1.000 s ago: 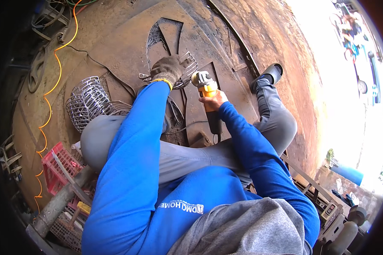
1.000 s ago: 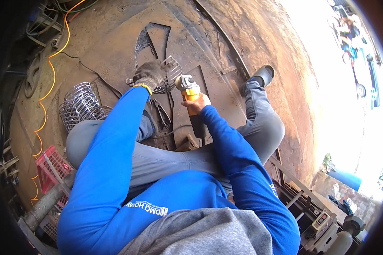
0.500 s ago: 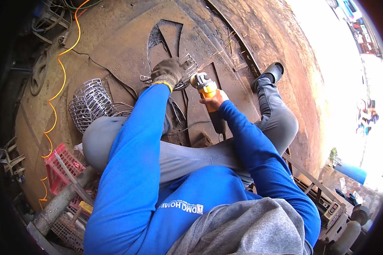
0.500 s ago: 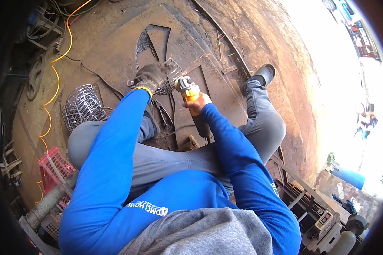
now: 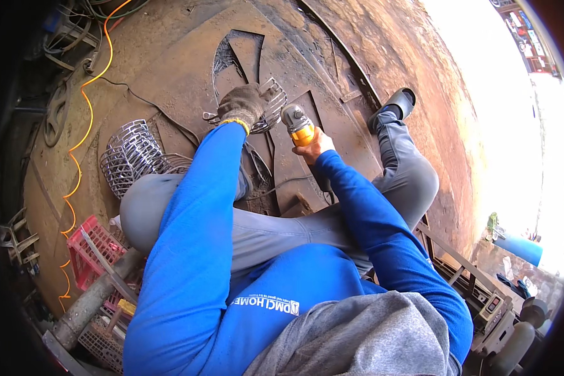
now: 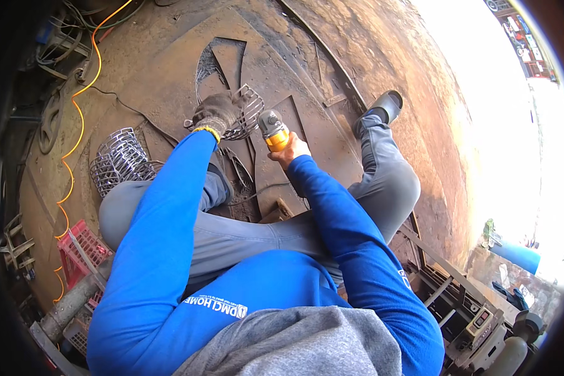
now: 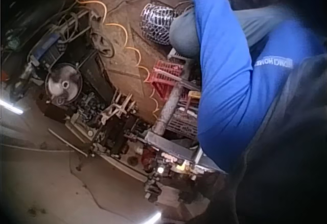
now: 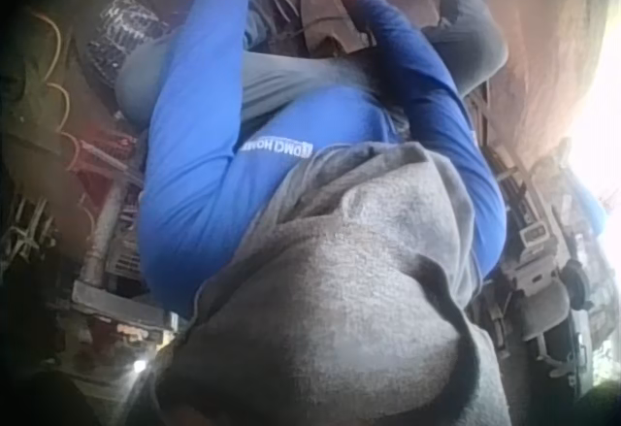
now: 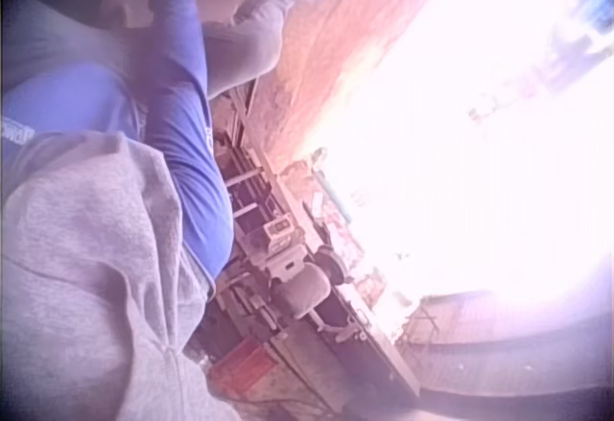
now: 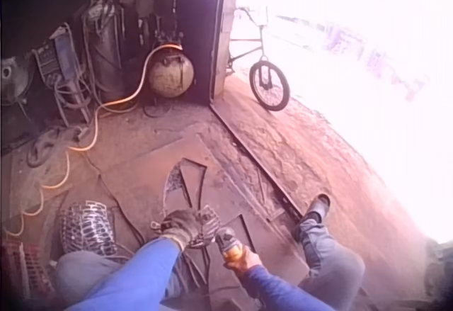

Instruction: The person uses an angle grinder to smooth the edges or cut the wires of a curved metal cage while sitting on the floor of a workshop. They hold the cage with a gloved hand and apply the grinder to various points of the metal mesh.

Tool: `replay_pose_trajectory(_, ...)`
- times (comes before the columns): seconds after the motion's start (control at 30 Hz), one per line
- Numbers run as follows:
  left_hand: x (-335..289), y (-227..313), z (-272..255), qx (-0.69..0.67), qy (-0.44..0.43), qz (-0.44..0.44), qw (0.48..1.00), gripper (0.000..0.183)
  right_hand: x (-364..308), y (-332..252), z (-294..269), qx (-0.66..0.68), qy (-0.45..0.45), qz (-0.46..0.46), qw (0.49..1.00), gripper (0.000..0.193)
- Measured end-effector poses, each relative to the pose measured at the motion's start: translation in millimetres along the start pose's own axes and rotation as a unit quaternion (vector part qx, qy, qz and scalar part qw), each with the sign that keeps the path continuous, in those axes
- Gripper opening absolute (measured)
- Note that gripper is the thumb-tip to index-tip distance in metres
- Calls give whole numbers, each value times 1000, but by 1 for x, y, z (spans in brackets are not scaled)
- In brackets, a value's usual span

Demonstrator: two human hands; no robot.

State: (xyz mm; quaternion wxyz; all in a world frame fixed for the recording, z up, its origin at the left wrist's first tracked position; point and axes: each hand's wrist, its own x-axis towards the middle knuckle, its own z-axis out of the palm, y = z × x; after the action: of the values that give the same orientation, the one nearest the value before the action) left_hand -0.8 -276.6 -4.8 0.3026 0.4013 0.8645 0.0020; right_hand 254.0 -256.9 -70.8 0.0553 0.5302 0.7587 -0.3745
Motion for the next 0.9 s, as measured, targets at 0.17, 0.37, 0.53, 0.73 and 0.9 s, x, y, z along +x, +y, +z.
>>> replay_pose_trajectory(0.17, -10, 9, -8, -6, -8, -4, 1000, 69, -8, 3, 3, -8, -17, -25, 1000, 76)
replay_pose_trajectory(0.37, -2, 6, -4, 0, -15, -7, 1000, 68, -6, 2, 2, -8, 5, -16, 1000, 75)
replay_pose_trajectory(0.53, -2, 8, -1, -11, -19, -3, 1000, 66, -5, 4, -1, -21, -1, 7, 1000, 73)
replay_pose_trajectory(0.73, -9, 8, -9, 6, -9, -4, 1000, 66, -12, -6, -1, -38, -24, -2, 999, 74)
replay_pose_trajectory(0.9, -8, 4, -9, -9, -6, -6, 1000, 68, -8, -5, -1, -22, -19, 1, 1000, 72)
